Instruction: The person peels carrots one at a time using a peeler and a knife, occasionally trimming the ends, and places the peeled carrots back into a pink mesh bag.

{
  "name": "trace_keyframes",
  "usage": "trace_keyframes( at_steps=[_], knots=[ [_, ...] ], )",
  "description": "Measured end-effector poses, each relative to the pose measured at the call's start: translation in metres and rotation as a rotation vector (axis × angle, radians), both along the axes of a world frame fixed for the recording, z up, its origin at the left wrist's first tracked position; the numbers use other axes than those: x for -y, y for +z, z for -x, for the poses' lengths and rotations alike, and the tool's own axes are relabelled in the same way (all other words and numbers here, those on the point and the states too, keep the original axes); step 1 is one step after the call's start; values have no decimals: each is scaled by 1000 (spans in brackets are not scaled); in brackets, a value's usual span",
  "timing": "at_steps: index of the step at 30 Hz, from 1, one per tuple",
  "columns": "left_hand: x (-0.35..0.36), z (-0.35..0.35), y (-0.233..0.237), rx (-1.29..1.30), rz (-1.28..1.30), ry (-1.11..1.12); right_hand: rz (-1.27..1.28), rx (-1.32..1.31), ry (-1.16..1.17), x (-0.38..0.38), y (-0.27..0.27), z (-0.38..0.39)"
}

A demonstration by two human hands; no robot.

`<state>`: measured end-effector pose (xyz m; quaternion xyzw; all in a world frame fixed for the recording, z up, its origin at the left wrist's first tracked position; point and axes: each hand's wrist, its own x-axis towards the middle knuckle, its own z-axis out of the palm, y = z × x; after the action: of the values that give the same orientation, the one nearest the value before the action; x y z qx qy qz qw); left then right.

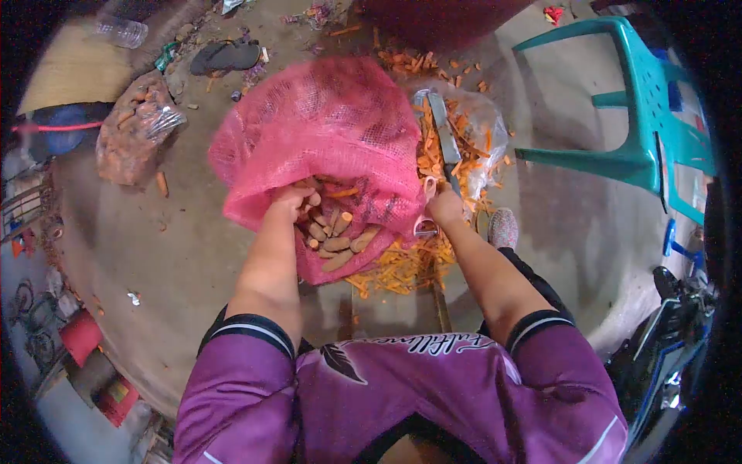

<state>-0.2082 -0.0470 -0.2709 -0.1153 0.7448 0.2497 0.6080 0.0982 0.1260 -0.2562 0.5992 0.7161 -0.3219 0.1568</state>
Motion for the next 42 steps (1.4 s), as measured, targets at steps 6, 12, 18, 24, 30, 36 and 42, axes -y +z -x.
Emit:
trace_keyframes(
  at_steps=[6,12,18,24,30,36,42],
  knots=[
    [3,-43,86,430,-428,373,-40,-39,-64,26,-1,-4],
    [-18,-84,174,548,-761,217,25,-489,-112,2,39,-7],
    [-27,-110,236,530,-724,217,353,-1068,-614,-25,121,7],
    [-36,-155,294,375,-715,332,671,-1215,-1052,-21,252,3],
    [-55,-176,294,468,-736,441,604,-1137,-609,-8,273,-11],
    [-70,-182,276,493,-729,384,-273,-1009,-207,-16,242,-2],
    [-75,-178,276,544,-747,441,581,-1320,-788,-8,297,6]
  ],
)
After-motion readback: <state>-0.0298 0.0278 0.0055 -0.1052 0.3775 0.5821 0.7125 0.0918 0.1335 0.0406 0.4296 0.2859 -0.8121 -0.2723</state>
